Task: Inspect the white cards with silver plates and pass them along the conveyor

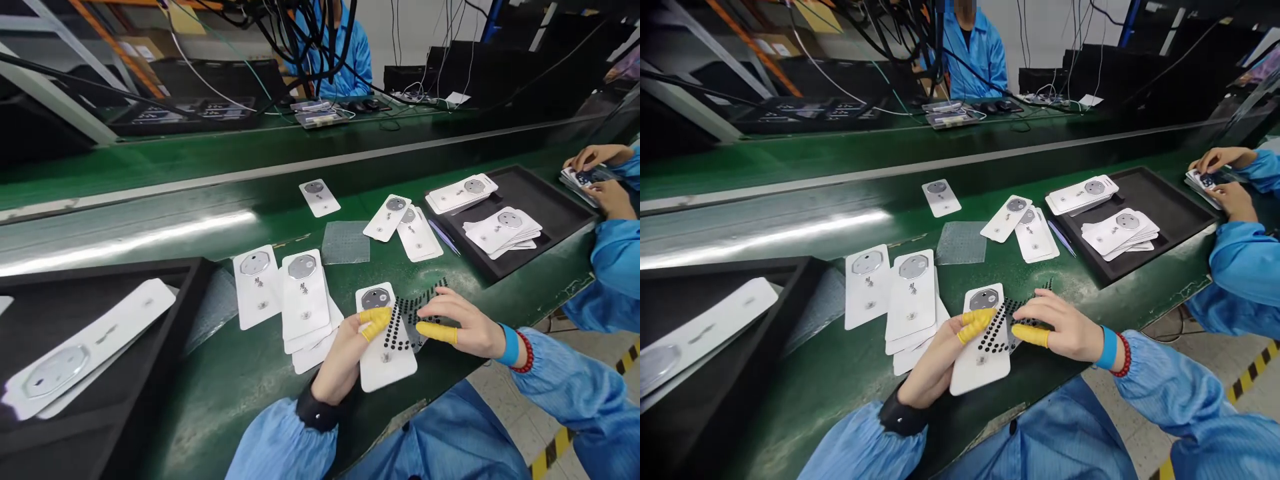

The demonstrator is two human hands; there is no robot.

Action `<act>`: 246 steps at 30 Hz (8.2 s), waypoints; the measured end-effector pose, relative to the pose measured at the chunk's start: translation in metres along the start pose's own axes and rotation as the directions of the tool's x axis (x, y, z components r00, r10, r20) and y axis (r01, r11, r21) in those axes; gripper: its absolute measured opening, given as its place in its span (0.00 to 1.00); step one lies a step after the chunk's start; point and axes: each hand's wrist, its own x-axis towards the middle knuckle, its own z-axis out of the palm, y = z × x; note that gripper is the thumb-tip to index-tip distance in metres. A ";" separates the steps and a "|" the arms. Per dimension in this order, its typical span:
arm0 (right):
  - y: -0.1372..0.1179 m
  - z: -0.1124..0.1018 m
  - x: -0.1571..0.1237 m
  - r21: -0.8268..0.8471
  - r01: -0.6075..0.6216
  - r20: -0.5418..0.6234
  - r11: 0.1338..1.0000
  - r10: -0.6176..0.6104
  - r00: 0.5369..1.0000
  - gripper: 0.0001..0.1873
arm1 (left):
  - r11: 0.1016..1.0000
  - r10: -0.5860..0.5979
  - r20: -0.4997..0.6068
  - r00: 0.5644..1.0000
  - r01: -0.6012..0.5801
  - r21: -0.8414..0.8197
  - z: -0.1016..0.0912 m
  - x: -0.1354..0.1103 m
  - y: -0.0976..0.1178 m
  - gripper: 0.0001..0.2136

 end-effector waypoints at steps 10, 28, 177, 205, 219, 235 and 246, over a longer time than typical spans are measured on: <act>-0.006 -0.012 -0.005 -0.195 0.356 -0.030 0.914 -0.369 0.929 0.18 | 0.985 -0.082 0.060 0.995 0.090 -0.148 0.006 -0.006 -0.005 0.19; -0.002 0.068 0.037 0.380 -0.381 -0.114 0.843 0.451 0.885 0.08 | 0.960 0.279 -0.255 0.926 -0.266 0.085 0.001 0.002 -0.016 0.12; -0.001 -0.005 0.014 -0.044 -0.169 0.049 0.985 0.171 0.984 0.19 | 0.913 0.351 -0.236 0.906 -0.276 0.301 -0.025 -0.008 -0.002 0.11; 0.000 0.064 0.000 -0.099 -0.013 0.077 0.995 0.020 0.997 0.22 | 0.930 -0.010 -0.371 0.929 -0.128 -0.345 0.015 -0.013 -0.008 0.13; 0.027 0.033 0.003 0.002 -0.335 0.036 0.942 0.335 0.942 0.11 | 0.939 0.341 -0.290 0.894 -0.338 0.063 -0.004 -0.021 0.000 0.22; -0.028 0.050 0.071 0.250 -0.243 -0.268 0.937 0.308 0.913 0.11 | 0.708 0.612 -0.178 0.771 -0.433 0.558 0.005 -0.043 -0.009 0.04; -0.024 0.036 0.068 0.576 -0.451 0.008 0.682 0.547 0.837 0.16 | 0.537 0.719 -0.062 0.692 -0.496 0.683 0.007 -0.049 -0.004 0.06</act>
